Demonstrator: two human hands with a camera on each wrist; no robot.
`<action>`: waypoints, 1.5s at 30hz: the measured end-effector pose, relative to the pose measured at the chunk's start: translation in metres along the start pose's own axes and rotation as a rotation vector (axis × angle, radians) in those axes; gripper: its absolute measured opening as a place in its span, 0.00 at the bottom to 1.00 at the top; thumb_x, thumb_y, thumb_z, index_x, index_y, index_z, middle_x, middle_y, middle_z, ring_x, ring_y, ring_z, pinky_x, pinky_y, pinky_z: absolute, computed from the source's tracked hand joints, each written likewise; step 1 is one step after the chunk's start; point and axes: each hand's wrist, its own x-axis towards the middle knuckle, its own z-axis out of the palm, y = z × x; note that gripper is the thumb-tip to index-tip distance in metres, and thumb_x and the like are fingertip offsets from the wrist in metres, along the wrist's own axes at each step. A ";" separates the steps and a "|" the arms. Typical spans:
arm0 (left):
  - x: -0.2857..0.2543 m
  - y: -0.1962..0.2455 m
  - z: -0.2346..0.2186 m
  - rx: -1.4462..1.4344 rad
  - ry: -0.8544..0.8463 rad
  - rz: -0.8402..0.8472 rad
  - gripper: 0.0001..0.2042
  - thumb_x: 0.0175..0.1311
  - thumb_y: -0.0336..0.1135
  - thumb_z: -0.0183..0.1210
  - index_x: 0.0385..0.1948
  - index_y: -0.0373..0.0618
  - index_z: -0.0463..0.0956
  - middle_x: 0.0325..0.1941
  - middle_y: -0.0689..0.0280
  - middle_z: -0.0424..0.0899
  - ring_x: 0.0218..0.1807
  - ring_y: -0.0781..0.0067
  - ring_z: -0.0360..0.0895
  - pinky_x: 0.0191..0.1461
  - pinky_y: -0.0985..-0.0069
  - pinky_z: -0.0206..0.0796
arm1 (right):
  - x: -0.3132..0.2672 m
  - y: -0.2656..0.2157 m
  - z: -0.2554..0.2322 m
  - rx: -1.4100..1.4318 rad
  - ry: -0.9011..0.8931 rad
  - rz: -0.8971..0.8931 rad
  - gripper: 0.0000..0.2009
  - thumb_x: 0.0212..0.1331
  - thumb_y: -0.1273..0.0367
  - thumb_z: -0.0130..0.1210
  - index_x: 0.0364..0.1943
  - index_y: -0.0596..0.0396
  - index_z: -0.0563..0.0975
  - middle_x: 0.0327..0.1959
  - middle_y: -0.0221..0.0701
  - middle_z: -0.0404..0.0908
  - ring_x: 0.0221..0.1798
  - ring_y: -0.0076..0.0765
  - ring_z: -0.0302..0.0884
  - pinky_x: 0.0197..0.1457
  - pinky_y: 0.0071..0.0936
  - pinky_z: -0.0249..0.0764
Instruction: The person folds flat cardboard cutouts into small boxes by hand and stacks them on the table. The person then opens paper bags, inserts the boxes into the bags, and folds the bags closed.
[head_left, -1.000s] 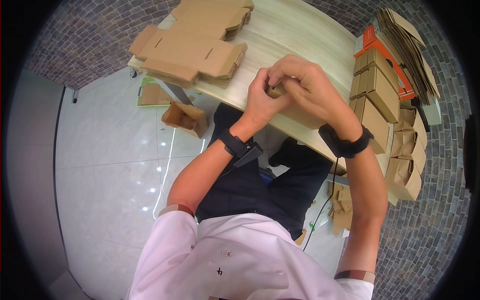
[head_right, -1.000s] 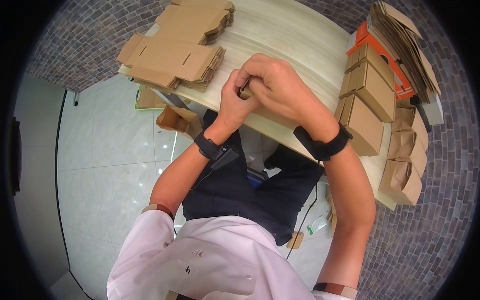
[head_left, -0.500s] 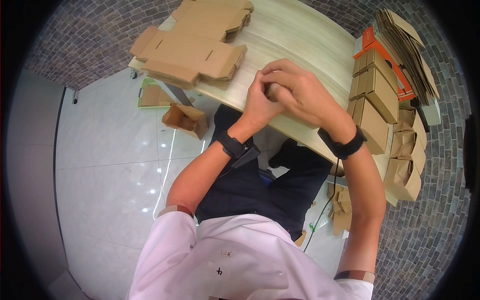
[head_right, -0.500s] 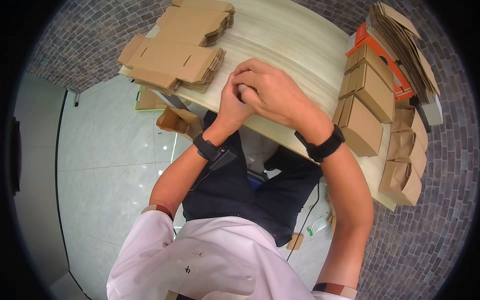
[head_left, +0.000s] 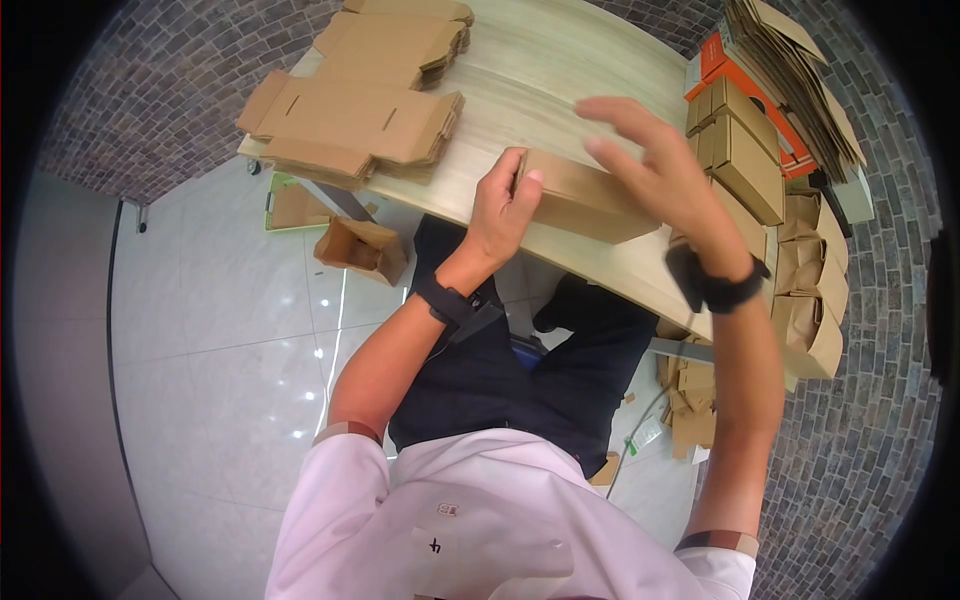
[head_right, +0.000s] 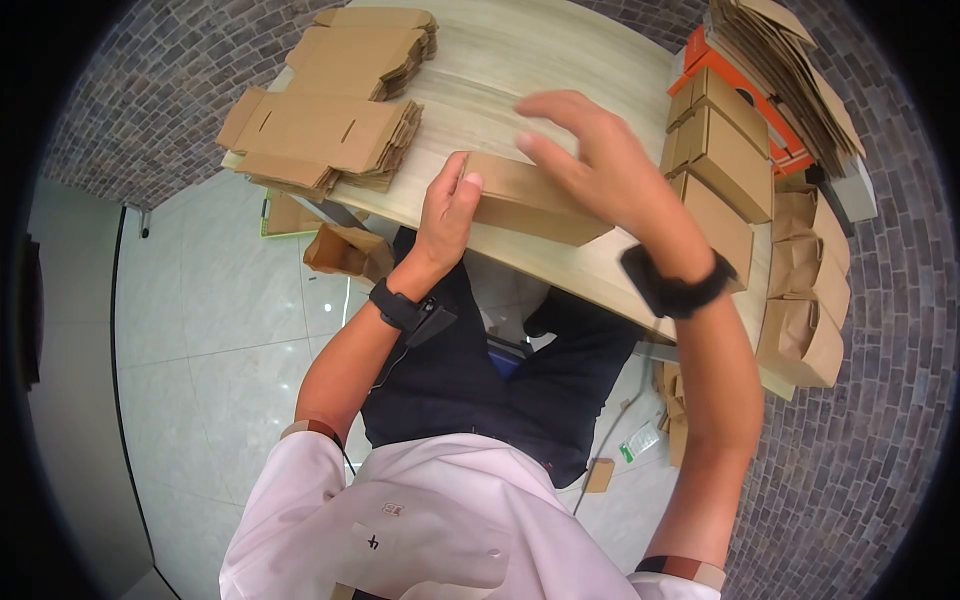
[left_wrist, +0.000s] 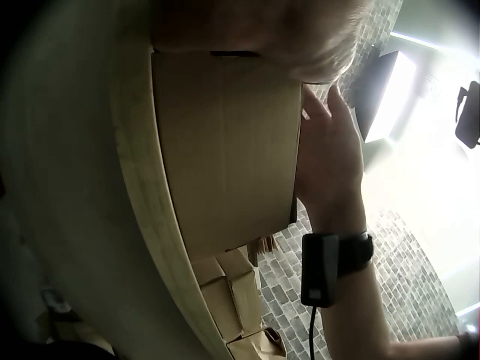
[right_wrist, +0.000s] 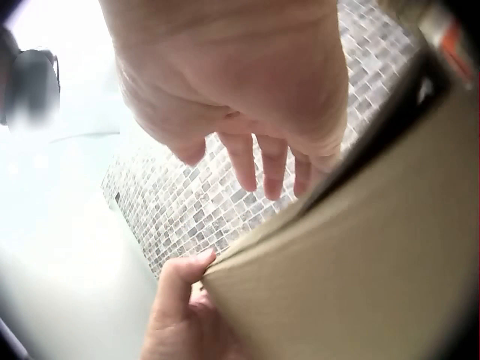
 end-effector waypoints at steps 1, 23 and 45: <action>-0.001 -0.001 -0.002 0.000 0.001 0.000 0.19 0.74 0.46 0.53 0.49 0.35 0.74 0.38 0.63 0.79 0.42 0.77 0.71 0.49 0.75 0.67 | -0.007 -0.003 -0.011 0.000 -0.001 0.000 0.22 0.68 0.59 0.57 0.57 0.63 0.79 0.58 0.45 0.82 0.58 0.51 0.81 0.63 0.39 0.74; -0.019 0.029 -0.025 0.812 -0.588 0.504 0.41 0.35 0.34 0.74 0.62 0.44 0.72 0.73 0.48 0.67 0.66 0.39 0.71 0.66 0.52 0.71 | -0.101 0.023 0.018 -0.266 -0.204 -0.093 0.35 0.34 0.69 0.74 0.53 0.56 0.70 0.64 0.50 0.69 0.67 0.60 0.66 0.65 0.47 0.72; 0.029 0.011 0.163 0.460 -0.642 0.270 0.53 0.57 0.42 0.74 0.78 0.35 0.43 0.79 0.44 0.56 0.79 0.48 0.58 0.76 0.55 0.61 | -0.193 0.067 -0.134 -0.587 0.123 0.161 0.36 0.35 0.70 0.69 0.58 0.56 0.70 0.62 0.44 0.71 0.64 0.57 0.69 0.66 0.43 0.71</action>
